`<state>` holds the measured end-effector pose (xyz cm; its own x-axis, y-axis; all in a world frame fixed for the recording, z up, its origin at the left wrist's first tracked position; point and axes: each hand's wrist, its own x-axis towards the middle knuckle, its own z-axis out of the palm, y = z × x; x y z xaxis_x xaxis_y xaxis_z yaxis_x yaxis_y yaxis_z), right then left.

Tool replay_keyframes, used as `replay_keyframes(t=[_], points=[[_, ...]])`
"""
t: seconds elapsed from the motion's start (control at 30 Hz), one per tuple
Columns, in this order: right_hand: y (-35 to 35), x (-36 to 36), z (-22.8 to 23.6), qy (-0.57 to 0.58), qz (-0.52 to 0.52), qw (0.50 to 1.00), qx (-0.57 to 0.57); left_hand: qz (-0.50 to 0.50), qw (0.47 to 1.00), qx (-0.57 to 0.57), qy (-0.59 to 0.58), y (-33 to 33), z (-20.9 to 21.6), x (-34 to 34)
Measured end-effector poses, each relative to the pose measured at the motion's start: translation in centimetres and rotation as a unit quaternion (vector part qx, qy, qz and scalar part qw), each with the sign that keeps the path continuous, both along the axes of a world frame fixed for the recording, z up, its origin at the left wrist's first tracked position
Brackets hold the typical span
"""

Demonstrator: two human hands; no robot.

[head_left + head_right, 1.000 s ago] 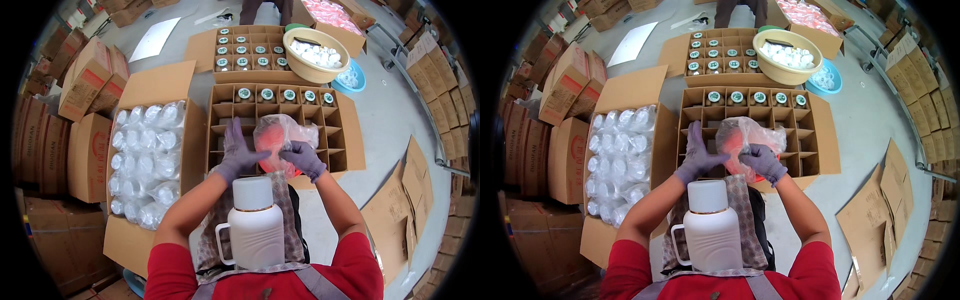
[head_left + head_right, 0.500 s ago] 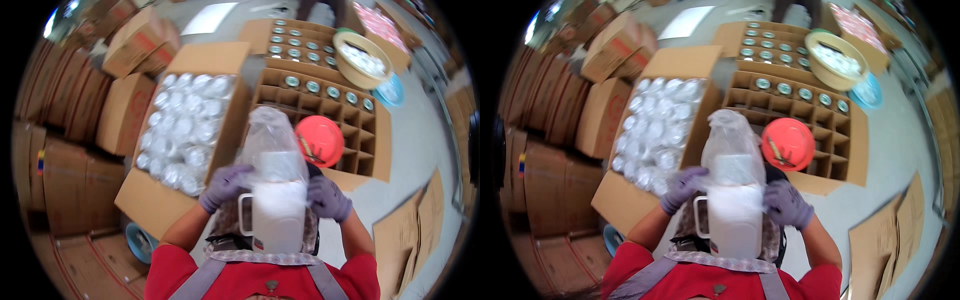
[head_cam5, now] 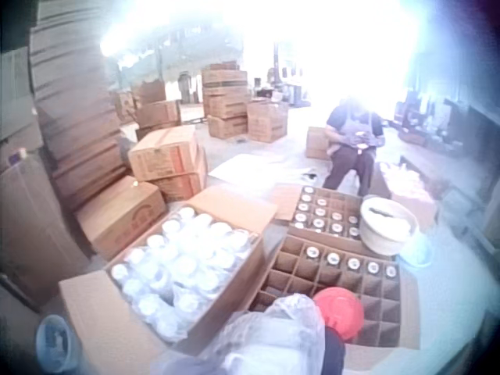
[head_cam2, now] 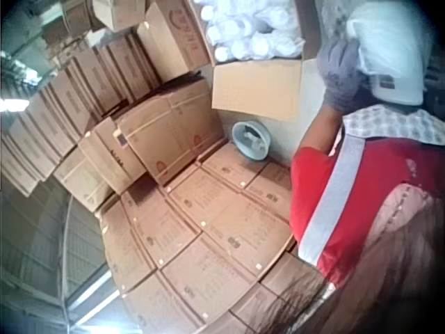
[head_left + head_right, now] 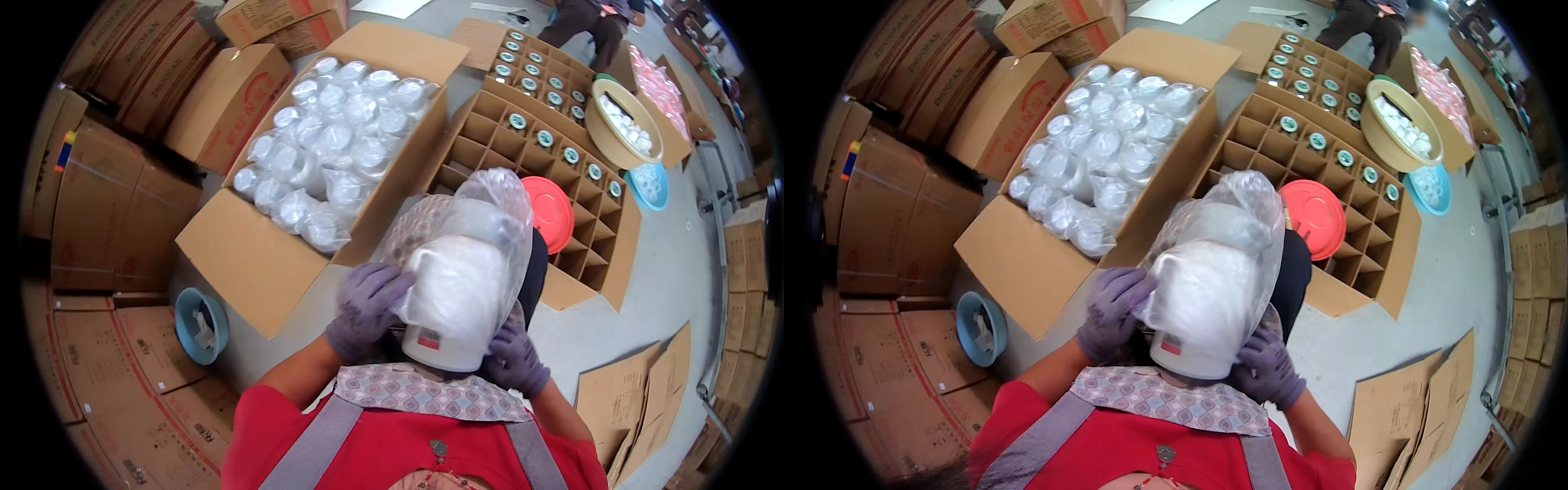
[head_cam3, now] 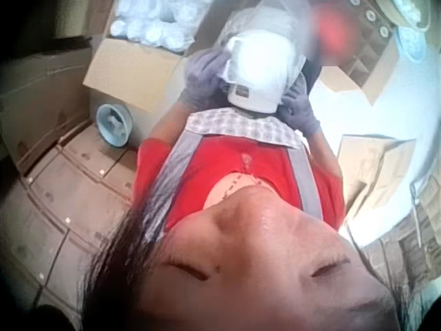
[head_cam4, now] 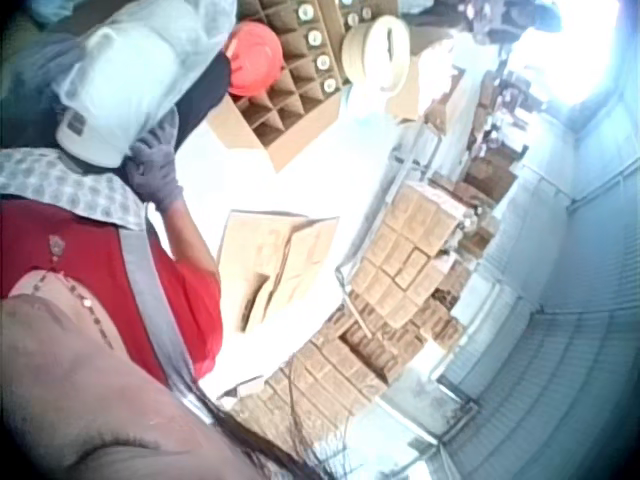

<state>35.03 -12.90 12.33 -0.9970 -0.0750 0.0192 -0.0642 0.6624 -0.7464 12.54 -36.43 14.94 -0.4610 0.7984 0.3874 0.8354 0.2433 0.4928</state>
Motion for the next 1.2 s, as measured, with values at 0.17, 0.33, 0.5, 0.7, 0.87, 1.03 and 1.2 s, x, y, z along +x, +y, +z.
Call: replay_keyframes(t=[0.17, 0.33, 0.5, 0.7, 0.87, 1.03, 1.2], points=[[-2.1, 3.2, 0.0, 0.030, -0.007, 1.000, -0.002, -0.223, 0.974, -0.040, -0.026, -6.9, -2.0, 1.2], [2.2, 3.4, 4.3, -0.131, 0.041, 0.980, -0.145, -0.135, 0.941, 0.009, -0.309, -2.2, -0.5, -3.2], [6.4, -3.8, 11.2, -0.308, -0.269, 0.827, -0.386, -0.212, 0.966, -0.010, -0.145, 7.1, 0.5, 5.0], [8.5, -9.0, 11.1, -0.609, -0.255, 0.733, -0.161, -0.419, 0.890, 0.166, -0.066, 8.9, -3.8, 8.7], [9.7, -12.1, 10.6, -0.478, -0.320, 0.787, -0.223, -0.228, 0.946, 0.152, -0.176, 4.3, -4.0, 3.5], [7.0, -29.2, 11.4, -0.224, -0.169, 0.911, -0.302, 0.093, 0.918, 0.247, -0.298, 0.0, -3.8, -7.2], [1.8, -46.9, -1.7, -0.215, 0.001, 0.970, -0.116, 0.399, 0.834, 0.264, -0.274, -7.4, -11.4, -16.9]])
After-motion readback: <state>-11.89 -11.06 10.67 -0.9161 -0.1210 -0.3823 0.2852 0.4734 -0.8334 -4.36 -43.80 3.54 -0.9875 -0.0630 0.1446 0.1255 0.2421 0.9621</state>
